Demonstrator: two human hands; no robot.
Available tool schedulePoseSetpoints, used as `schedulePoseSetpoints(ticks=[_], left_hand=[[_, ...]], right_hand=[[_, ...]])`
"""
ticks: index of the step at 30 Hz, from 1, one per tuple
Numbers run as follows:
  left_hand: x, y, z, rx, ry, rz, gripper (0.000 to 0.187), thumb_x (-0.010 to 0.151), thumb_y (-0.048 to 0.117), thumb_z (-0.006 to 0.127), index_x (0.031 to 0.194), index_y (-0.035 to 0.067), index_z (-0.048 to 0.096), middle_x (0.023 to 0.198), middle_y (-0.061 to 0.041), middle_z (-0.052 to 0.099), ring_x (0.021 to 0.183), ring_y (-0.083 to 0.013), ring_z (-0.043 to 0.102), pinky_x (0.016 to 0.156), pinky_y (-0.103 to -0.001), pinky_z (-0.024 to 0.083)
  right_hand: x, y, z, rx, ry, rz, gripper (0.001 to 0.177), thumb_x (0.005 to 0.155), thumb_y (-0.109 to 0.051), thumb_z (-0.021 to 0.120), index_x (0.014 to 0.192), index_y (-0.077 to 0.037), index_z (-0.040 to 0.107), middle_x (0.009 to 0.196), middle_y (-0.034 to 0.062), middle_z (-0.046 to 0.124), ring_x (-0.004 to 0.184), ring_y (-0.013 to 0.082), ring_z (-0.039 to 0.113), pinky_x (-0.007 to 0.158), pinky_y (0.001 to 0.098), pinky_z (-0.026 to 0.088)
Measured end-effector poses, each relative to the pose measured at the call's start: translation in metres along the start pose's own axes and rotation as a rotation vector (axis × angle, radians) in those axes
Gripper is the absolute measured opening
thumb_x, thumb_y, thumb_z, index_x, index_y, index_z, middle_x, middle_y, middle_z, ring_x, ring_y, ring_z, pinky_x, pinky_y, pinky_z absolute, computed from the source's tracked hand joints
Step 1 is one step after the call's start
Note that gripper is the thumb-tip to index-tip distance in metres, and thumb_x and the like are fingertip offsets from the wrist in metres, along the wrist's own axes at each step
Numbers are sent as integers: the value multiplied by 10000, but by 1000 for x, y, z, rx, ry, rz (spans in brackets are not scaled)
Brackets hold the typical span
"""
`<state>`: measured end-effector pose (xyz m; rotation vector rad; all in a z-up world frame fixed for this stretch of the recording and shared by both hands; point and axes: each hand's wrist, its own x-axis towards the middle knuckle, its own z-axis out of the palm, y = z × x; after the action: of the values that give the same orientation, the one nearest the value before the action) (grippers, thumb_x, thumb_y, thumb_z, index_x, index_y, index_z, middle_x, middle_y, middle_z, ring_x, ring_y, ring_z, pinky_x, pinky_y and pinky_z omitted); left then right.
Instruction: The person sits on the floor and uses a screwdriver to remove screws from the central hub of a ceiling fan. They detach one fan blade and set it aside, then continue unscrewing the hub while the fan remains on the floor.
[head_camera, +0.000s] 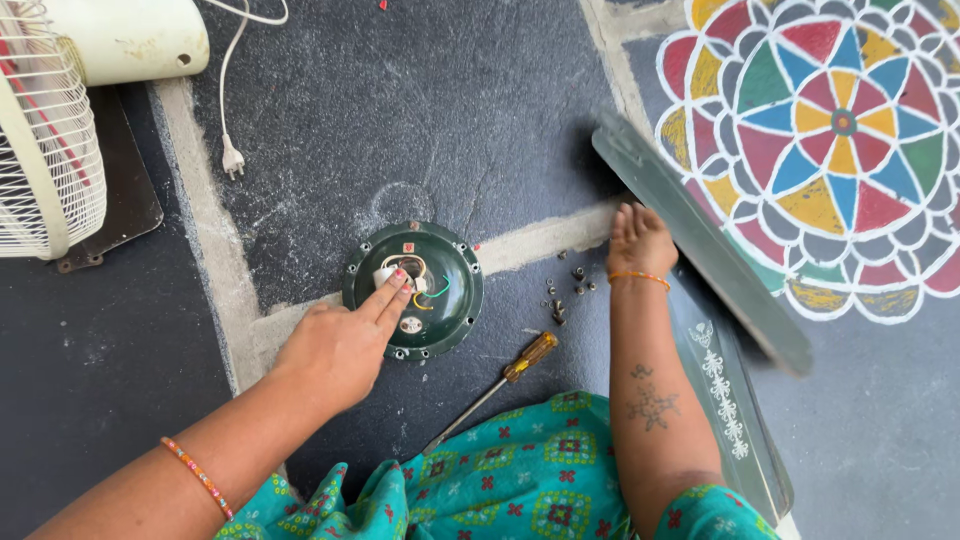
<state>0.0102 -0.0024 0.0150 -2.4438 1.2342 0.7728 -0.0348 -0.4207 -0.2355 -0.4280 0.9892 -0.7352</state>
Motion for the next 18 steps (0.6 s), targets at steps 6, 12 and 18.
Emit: schedulePoseSetpoints(ticks=[6, 12, 18], left_hand=[[1, -3, 3, 118, 30, 9, 768, 827, 104, 552, 1553, 43, 310, 1678, -93, 227, 828, -254, 736, 856, -443, 554], [1, -10, 5, 180, 51, -16, 707, 866, 118, 527, 1541, 57, 325, 1661, -56, 255, 832, -209, 733, 813, -415, 567], [2, -9, 6, 219, 55, -18, 752, 839, 135, 548, 1546, 37, 311, 1650, -68, 269, 807, -201, 734, 808, -416, 567]], right_hand=[[-60, 29, 31, -549, -407, 61, 301, 943, -52, 596, 1239, -5, 616, 1081, 181, 709, 871, 296, 709, 740, 379, 586], [-113, 60, 41, -1128, -960, 217, 281, 939, -17, 515, 1201, -16, 617, 1038, 126, 778, 832, 190, 748, 717, 328, 601], [-127, 77, 37, -1247, -952, 404, 297, 906, 7, 515, 1181, -37, 620, 979, 96, 770, 796, 171, 748, 698, 306, 622]])
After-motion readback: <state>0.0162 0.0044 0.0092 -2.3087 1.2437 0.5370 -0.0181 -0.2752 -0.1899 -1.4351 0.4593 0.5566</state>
